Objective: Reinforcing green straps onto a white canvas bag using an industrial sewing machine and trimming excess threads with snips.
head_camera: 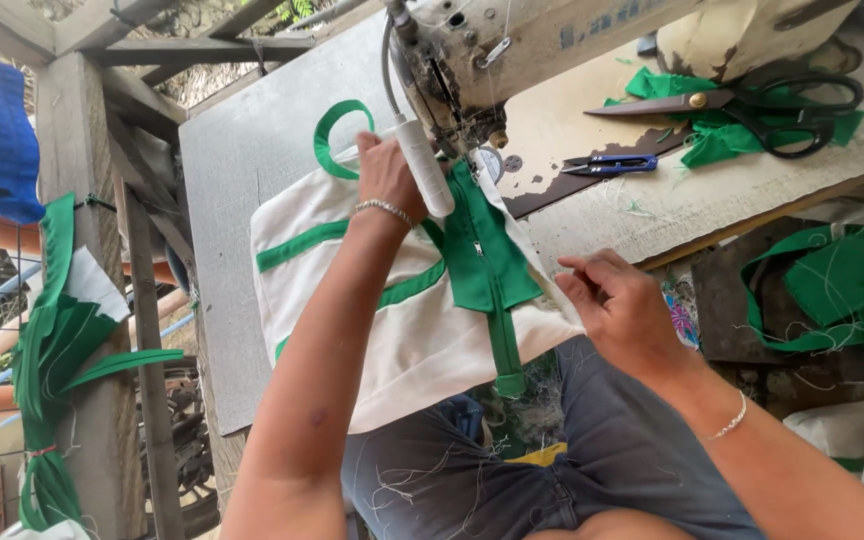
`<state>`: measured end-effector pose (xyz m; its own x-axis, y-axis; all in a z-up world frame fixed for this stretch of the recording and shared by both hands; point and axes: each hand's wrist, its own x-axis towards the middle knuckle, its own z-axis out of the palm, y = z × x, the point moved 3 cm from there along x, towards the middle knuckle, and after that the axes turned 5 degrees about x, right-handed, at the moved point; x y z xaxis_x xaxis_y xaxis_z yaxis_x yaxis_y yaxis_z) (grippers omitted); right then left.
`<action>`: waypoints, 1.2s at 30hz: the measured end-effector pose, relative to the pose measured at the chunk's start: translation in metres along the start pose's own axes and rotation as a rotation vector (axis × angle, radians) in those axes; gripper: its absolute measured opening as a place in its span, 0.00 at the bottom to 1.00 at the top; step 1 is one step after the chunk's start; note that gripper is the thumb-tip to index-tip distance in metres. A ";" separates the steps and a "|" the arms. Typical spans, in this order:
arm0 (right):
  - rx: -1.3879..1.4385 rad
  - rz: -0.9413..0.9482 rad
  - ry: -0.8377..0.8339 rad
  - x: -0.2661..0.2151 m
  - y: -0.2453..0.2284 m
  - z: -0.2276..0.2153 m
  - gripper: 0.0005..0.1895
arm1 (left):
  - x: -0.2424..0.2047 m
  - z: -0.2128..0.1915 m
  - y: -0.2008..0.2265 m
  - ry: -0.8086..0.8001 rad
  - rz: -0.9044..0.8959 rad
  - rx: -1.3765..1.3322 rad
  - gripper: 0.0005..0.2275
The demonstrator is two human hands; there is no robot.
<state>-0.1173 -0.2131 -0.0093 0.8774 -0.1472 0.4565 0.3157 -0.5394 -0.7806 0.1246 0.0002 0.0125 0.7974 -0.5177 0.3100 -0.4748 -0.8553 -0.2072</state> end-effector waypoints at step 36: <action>-0.465 -0.382 -0.084 0.073 0.076 0.015 0.09 | -0.071 0.001 -0.049 0.263 -0.509 -0.972 0.09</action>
<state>-0.0238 -0.2524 -0.0422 0.7650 0.1838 0.6173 0.4395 -0.8496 -0.2916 0.0915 0.0788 -0.0006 0.9323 0.0060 0.3616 -0.2965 -0.5597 0.7738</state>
